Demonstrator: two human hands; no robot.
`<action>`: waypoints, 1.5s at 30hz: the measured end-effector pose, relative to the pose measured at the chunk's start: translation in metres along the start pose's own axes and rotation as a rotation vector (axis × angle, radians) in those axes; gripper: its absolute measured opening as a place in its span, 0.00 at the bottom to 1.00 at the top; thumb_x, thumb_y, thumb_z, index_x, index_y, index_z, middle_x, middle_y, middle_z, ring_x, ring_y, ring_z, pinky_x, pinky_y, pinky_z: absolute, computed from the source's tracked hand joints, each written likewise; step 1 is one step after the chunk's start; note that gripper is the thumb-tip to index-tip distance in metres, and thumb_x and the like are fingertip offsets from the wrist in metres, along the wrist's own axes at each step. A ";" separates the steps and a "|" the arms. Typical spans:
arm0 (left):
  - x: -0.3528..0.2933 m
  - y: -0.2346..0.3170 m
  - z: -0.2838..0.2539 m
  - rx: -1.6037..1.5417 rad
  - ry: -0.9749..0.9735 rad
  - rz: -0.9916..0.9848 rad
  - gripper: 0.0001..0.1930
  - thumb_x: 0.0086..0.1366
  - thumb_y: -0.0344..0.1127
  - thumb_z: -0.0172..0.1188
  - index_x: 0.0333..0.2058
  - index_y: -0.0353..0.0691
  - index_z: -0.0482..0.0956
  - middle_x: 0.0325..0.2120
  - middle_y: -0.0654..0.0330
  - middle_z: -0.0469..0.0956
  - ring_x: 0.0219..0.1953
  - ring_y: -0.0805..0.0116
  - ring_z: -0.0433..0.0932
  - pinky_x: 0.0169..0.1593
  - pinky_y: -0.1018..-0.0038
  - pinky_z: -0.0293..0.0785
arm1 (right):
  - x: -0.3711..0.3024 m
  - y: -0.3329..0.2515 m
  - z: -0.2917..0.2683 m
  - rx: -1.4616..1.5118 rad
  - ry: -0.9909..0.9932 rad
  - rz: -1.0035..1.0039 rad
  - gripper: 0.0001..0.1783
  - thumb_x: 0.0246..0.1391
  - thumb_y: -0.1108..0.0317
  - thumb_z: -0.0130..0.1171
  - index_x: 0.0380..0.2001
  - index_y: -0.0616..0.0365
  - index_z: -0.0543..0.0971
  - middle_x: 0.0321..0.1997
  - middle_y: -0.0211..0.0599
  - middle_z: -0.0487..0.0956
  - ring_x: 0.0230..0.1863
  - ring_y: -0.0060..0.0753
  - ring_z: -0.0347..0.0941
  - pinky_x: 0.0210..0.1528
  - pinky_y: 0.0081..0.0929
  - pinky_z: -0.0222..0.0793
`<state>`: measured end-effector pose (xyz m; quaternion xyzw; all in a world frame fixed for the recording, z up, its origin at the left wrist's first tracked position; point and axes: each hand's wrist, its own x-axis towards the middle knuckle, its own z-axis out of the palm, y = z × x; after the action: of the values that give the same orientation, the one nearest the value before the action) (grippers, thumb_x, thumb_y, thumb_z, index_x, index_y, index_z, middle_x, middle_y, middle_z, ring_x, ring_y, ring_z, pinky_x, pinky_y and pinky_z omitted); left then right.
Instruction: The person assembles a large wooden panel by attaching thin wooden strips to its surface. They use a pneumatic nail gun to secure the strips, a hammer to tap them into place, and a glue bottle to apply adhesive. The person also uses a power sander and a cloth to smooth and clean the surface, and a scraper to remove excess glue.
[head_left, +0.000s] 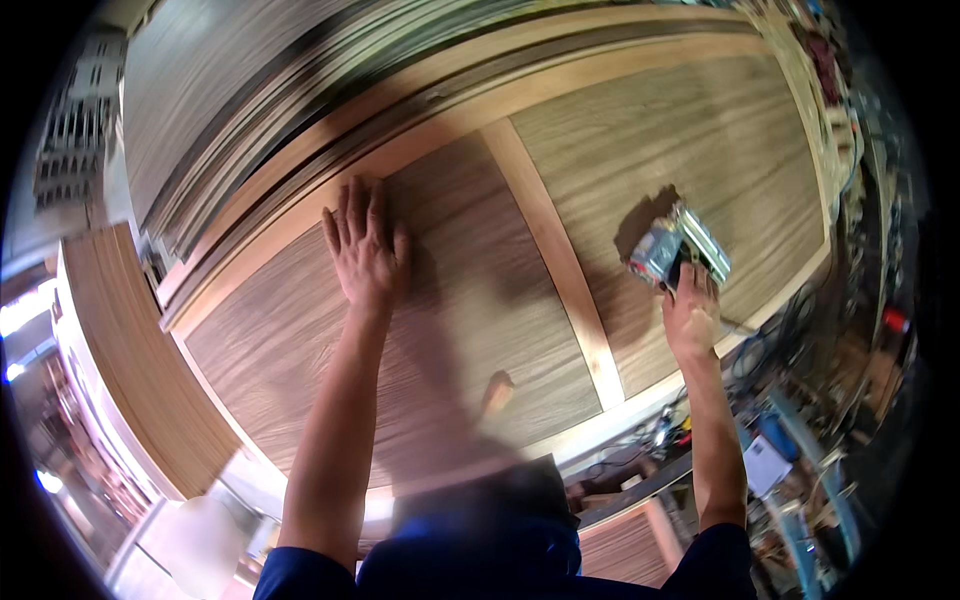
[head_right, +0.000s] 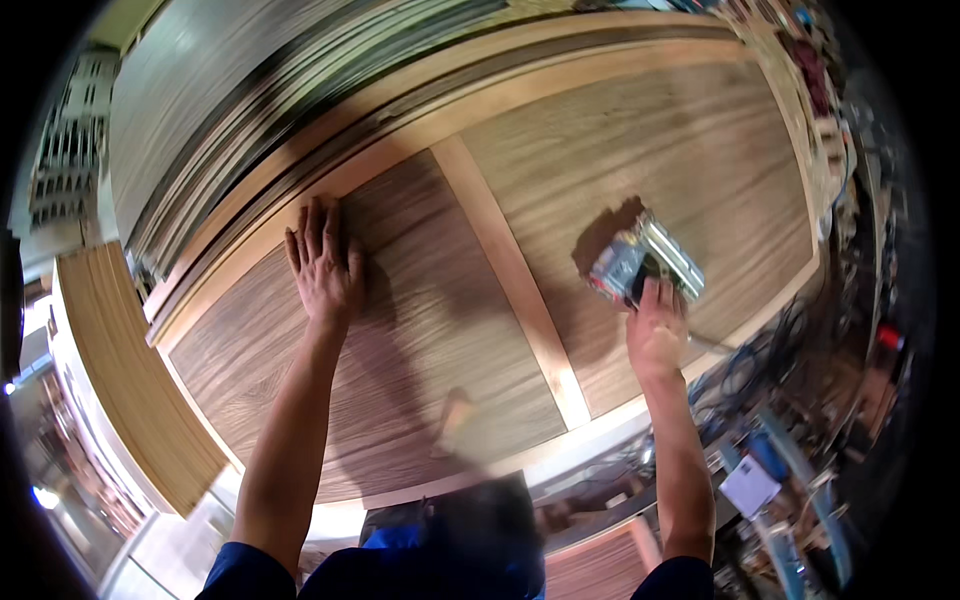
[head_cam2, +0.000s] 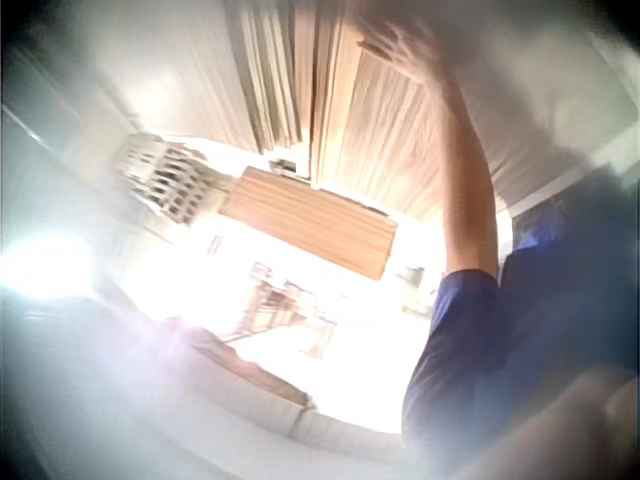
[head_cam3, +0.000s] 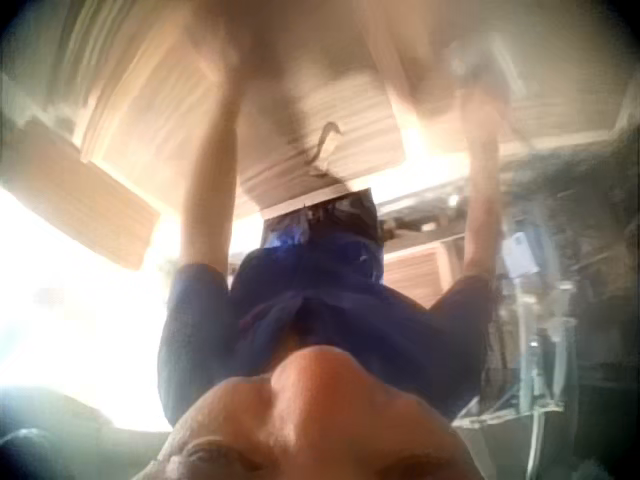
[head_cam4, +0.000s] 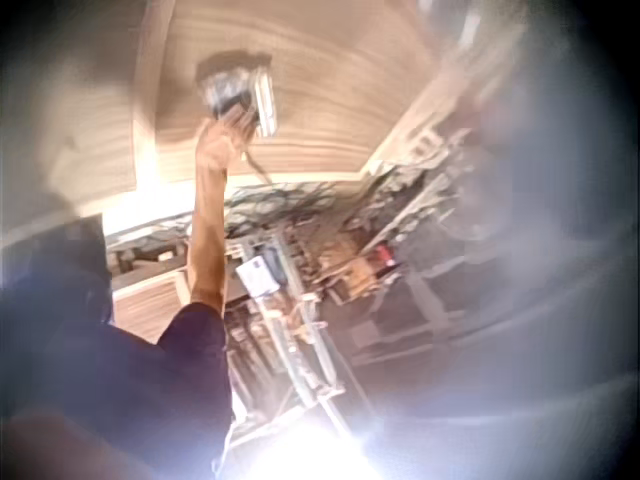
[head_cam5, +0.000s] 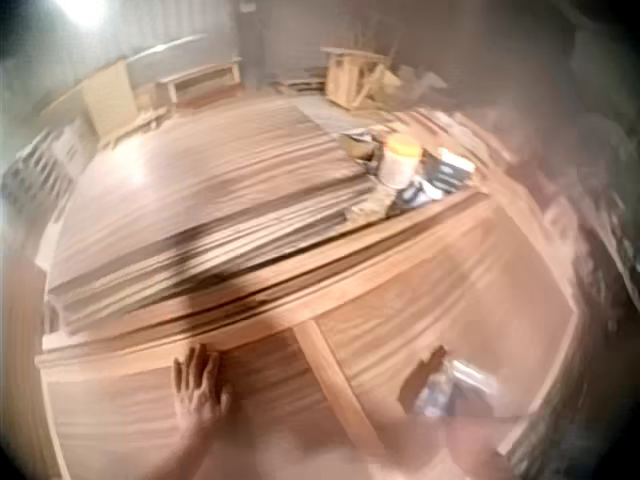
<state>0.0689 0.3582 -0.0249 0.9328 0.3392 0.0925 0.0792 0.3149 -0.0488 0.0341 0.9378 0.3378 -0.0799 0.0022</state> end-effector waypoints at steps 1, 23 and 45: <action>-0.002 0.001 -0.003 -0.008 -0.011 -0.016 0.35 0.72 0.46 0.54 0.75 0.46 0.63 0.78 0.52 0.56 0.81 0.49 0.51 0.82 0.47 0.39 | 0.005 0.017 0.002 -0.026 -0.051 -0.030 0.29 0.51 0.72 0.70 0.58 0.62 0.75 0.52 0.53 0.79 0.55 0.64 0.75 0.58 0.51 0.74; 0.005 -0.004 -0.011 -0.189 -0.121 -0.159 0.39 0.63 0.46 0.62 0.75 0.55 0.66 0.79 0.58 0.57 0.81 0.57 0.52 0.82 0.44 0.41 | 0.147 -0.248 -0.055 1.062 -0.350 0.255 0.13 0.62 0.72 0.62 0.47 0.68 0.78 0.28 0.29 0.78 0.21 0.20 0.74 0.25 0.25 0.73; 0.005 -0.005 -0.006 -0.221 -0.094 -0.172 0.37 0.65 0.45 0.62 0.74 0.55 0.67 0.78 0.60 0.58 0.80 0.58 0.54 0.81 0.44 0.44 | 0.148 -0.254 -0.055 1.075 -0.319 0.272 0.05 0.66 0.76 0.59 0.43 0.64 0.76 0.25 0.27 0.72 0.17 0.18 0.69 0.23 0.24 0.73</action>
<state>0.0679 0.3662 -0.0191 0.8893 0.4014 0.0785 0.2047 0.2739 0.2444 0.0784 0.8185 0.1217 -0.3798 -0.4135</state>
